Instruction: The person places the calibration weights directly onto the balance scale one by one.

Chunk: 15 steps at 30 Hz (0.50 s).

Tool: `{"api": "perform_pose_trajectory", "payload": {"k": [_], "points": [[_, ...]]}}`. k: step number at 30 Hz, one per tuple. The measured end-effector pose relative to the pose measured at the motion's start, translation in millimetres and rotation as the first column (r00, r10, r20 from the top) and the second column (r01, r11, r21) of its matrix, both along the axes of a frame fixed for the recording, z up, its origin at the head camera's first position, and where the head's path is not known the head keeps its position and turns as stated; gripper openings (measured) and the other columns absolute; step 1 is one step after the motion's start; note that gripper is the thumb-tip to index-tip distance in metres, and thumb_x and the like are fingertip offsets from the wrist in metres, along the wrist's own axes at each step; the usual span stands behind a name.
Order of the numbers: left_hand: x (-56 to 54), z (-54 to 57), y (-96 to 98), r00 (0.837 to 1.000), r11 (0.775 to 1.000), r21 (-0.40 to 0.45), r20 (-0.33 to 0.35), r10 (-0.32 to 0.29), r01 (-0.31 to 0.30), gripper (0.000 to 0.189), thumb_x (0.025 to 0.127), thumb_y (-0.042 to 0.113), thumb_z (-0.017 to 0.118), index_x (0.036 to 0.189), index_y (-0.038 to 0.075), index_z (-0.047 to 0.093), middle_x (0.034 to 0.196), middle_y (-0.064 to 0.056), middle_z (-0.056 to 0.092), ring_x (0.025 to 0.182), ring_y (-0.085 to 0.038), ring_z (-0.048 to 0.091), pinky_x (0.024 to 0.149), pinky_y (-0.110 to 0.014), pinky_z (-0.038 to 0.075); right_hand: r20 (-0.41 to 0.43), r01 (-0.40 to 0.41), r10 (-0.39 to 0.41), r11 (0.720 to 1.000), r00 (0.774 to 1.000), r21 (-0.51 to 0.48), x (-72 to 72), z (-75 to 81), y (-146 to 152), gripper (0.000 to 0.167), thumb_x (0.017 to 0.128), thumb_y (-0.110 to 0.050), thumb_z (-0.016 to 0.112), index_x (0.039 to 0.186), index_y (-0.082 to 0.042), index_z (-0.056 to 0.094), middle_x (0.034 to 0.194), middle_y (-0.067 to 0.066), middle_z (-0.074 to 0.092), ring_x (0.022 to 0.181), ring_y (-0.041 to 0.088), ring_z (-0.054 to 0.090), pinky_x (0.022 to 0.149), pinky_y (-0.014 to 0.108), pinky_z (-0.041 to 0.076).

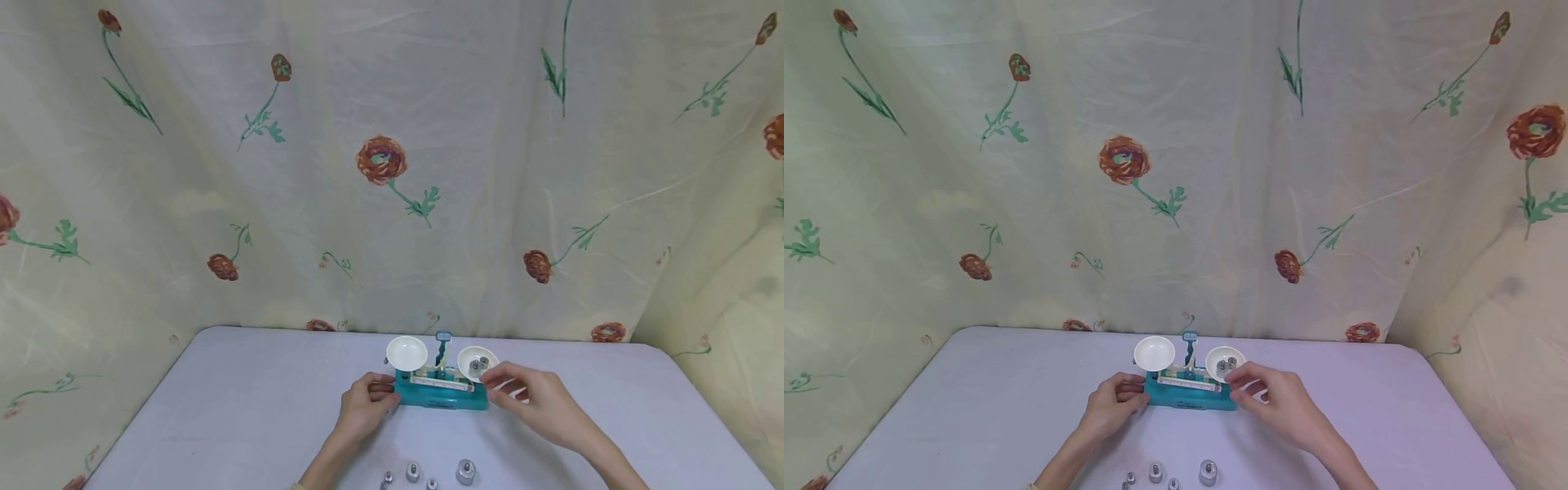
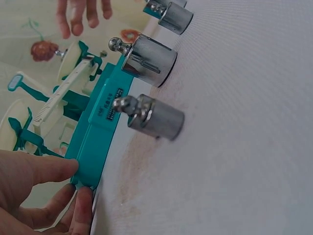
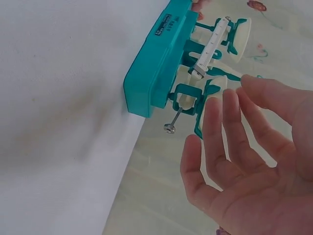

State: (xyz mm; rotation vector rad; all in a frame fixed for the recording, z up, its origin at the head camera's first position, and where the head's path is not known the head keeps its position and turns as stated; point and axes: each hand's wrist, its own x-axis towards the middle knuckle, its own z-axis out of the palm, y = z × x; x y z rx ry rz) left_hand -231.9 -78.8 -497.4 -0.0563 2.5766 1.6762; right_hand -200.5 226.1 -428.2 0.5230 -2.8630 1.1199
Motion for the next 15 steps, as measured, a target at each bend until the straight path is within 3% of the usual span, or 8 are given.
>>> {"api": "perform_pose_trajectory", "payload": {"k": [7, 15], "points": [[1.4, 1.3, 0.6, 1.000, 1.000, -0.006, 0.003, -0.002, 0.002, 0.036, 0.095, 0.014, 0.080, 0.127, 0.004, 0.070, 0.115, -0.010, 0.077, 0.104, -0.020, 0.074, 0.092, -0.038, 0.064, 0.014, -0.104, 0.104, 0.995, 0.994, 0.010, 1.1, -4.1, 3, 0.019, 0.100, -0.027, 0.076, 0.118, -0.021, 0.076, 0.113, -0.003, 0.082, 0.094, -0.001, 0.070, 0.076, 0.021, 0.056], [1.2, 1.7, 0.2, 1.000, 1.000, -0.002, -0.003, 0.002, -0.002, 0.036, 0.094, 0.014, 0.081, 0.127, 0.003, 0.070, 0.115, -0.011, 0.077, 0.103, -0.020, 0.075, 0.091, -0.038, 0.064, 0.104, -0.236, 0.239, 0.971, 0.966, -0.040, 0.3, -11.1, 4, 0.023, 0.099, -0.030, 0.078, 0.118, -0.018, 0.077, 0.114, 0.000, 0.081, 0.097, -0.004, 0.068, 0.078, 0.021, 0.056]]}}
